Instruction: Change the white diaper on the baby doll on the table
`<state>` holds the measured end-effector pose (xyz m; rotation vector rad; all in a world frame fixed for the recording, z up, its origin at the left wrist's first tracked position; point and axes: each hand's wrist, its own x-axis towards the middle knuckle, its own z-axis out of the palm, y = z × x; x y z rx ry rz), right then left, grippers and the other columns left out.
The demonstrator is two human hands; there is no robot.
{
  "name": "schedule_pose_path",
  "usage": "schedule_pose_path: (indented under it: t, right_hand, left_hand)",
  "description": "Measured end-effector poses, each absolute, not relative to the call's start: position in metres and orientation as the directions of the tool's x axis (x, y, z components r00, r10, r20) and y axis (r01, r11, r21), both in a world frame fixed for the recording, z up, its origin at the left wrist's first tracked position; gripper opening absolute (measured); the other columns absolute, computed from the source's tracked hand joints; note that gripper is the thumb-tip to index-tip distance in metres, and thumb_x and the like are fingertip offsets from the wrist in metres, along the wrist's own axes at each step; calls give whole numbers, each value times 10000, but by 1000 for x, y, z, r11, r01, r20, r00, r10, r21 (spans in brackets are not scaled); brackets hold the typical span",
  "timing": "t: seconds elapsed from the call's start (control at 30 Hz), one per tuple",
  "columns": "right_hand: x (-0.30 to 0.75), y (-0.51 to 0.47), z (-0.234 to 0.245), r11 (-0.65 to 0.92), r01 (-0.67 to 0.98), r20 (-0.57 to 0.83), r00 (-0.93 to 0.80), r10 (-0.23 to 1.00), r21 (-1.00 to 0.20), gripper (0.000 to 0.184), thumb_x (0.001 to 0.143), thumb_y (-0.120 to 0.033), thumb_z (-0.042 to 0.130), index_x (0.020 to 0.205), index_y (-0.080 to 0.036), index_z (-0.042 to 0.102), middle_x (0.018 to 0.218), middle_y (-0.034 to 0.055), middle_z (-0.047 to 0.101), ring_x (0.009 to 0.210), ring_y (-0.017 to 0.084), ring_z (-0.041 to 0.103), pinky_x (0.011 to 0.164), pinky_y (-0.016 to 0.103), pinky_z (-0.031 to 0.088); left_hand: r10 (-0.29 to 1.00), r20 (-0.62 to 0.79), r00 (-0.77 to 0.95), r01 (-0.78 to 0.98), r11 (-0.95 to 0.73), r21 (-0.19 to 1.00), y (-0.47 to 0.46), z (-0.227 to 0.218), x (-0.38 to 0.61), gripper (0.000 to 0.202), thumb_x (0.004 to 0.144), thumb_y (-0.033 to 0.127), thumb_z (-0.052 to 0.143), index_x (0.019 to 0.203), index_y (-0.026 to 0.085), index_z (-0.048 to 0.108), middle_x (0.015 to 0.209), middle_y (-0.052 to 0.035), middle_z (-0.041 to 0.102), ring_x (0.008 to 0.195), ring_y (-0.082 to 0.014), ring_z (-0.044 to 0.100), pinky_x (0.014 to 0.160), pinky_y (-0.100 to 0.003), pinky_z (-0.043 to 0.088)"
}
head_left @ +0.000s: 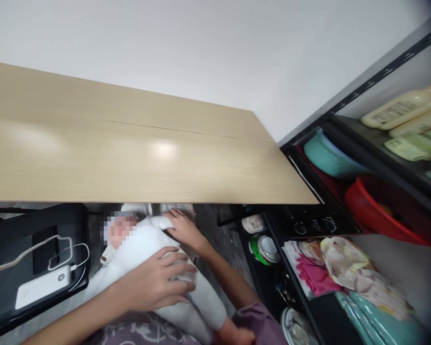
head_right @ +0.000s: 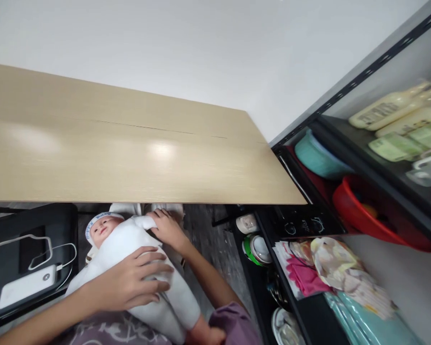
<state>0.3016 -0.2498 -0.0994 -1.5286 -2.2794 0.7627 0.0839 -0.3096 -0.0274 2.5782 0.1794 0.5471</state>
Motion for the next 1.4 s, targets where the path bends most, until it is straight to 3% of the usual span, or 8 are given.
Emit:
schedule_pose_path:
  t: [0.13,0.23,0.33,0.43,0.63,0.9,1.17,1.4]
  right_hand:
    - [286,-242,-73,392,731,-42,-497,867,-559,392,1062,-147,684,1451,-191,687,1369,115,732,1287,294,680,1153,422,547]
    - [277,-244,-53,447,697,-8,-545,839,-561,362,1081,-152,655,1441,-177,686,1347,117,721,1280,299,676,1152,433,555]
    - [266,-244,-35,478,657,31,-570,821,-583,362,1089,-152,640,1446,-190,691,1345,126,718,1291,313,670,1173,461,558]
    - [258,-245,-19,503,617,69,-589,805,-605,342,1117,-188,634,1453,-214,693,1360,126,724,1309,313,673,1172,472,566]
    - [290,-255,31,591,541,223,-596,771,-599,350,1133,-292,670,1477,-289,737,1351,71,793,1270,276,733,1156,447,584]
    - [385,-263,44,364,857,236,-292,927,-366,505,1100,-538,707,1571,-358,728,1306,96,844,1179,343,797,936,397,628]
    - [429,-209,-14,197,864,264,-77,961,-464,511,1085,-614,652,1444,-267,759,1419,120,830,1271,372,781,1015,447,614]
    - [435,-149,-36,128,845,318,52,947,-519,614,1048,-770,607,1300,-240,788,1238,130,878,1128,372,810,963,443,600]
  left_hand:
    - [605,400,688,297,-738,606,-344,-51,11,218,1124,251,573,1268,308,727,1274,-88,834,1204,-307,764,1119,-513,606]
    - [929,268,256,641,-370,673,-377,-82,-47,96,1081,372,649,1128,295,682,1183,-103,801,1144,-355,775,989,-525,647]
    - [998,61,-13,742,-32,669,-403,-108,-77,441,985,615,742,1218,250,662,1267,-153,798,1177,-416,777,1016,-601,650]
    - [987,-152,-50,809,130,574,-412,-120,-80,597,910,723,722,1262,241,730,1252,-153,852,1204,-475,792,1030,-683,642]
    - [994,-75,76,743,-6,669,-403,-111,-84,513,849,537,775,1290,273,781,1304,-102,877,1165,-423,855,935,-501,729]
    - [972,-25,234,737,-160,657,-312,-32,-62,534,922,593,718,1350,275,718,1171,-73,889,983,-365,864,801,-385,674]
    - [878,92,470,829,-475,296,-175,28,-2,508,1057,511,597,1455,200,647,1232,-151,852,1092,-381,812,933,-419,562]
    - [914,186,361,906,-391,165,-94,17,19,525,1114,644,531,1290,167,662,1231,-192,796,1134,-370,745,912,-412,517]
